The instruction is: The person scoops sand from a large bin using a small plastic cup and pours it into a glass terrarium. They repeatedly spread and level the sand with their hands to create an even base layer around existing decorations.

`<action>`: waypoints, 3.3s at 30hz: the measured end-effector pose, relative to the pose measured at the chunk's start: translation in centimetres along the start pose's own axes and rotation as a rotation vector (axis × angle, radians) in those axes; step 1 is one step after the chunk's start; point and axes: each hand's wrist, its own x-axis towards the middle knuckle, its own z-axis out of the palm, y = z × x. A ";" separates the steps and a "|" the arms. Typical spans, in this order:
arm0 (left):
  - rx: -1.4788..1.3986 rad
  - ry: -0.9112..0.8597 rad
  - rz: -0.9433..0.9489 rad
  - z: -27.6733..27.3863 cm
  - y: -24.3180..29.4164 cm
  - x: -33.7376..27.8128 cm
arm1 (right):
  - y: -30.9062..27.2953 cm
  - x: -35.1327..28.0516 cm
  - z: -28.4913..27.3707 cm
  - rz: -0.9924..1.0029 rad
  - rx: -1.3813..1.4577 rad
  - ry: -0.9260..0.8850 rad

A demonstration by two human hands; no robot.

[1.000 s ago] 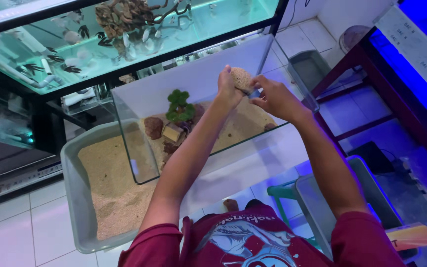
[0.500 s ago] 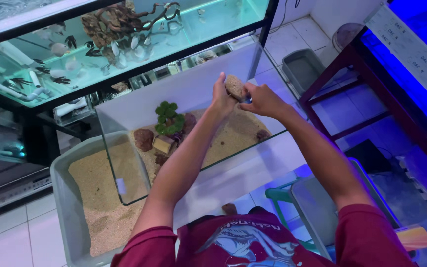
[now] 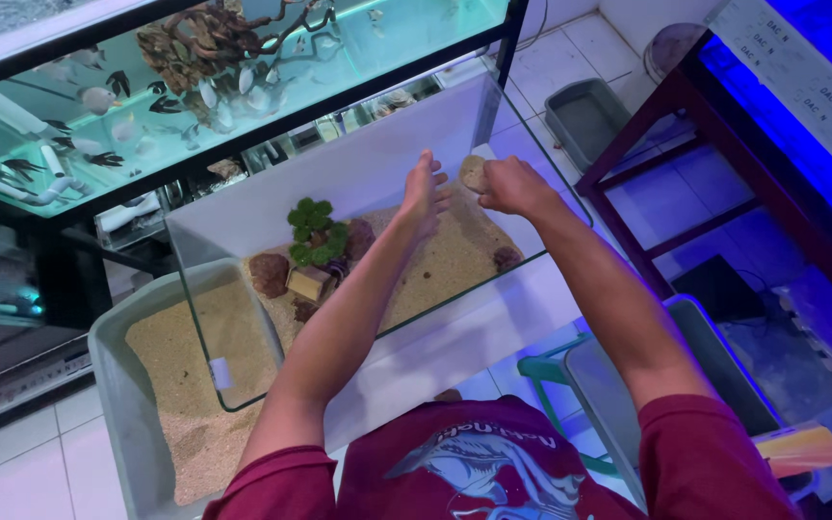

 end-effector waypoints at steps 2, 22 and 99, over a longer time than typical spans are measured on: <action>0.028 0.010 -0.006 -0.2 -0.1 0.2 | 0.2 0.1 0.5 0.007 0.009 -0.003; 0.055 0.050 0.010 -0.4 1.0 -0.5 | -1.8 0.9 -0.1 0.034 -0.036 -0.111; 0.219 0.136 0.128 -0.2 1.8 -1.8 | -0.6 -0.4 1.4 0.008 -0.195 -0.332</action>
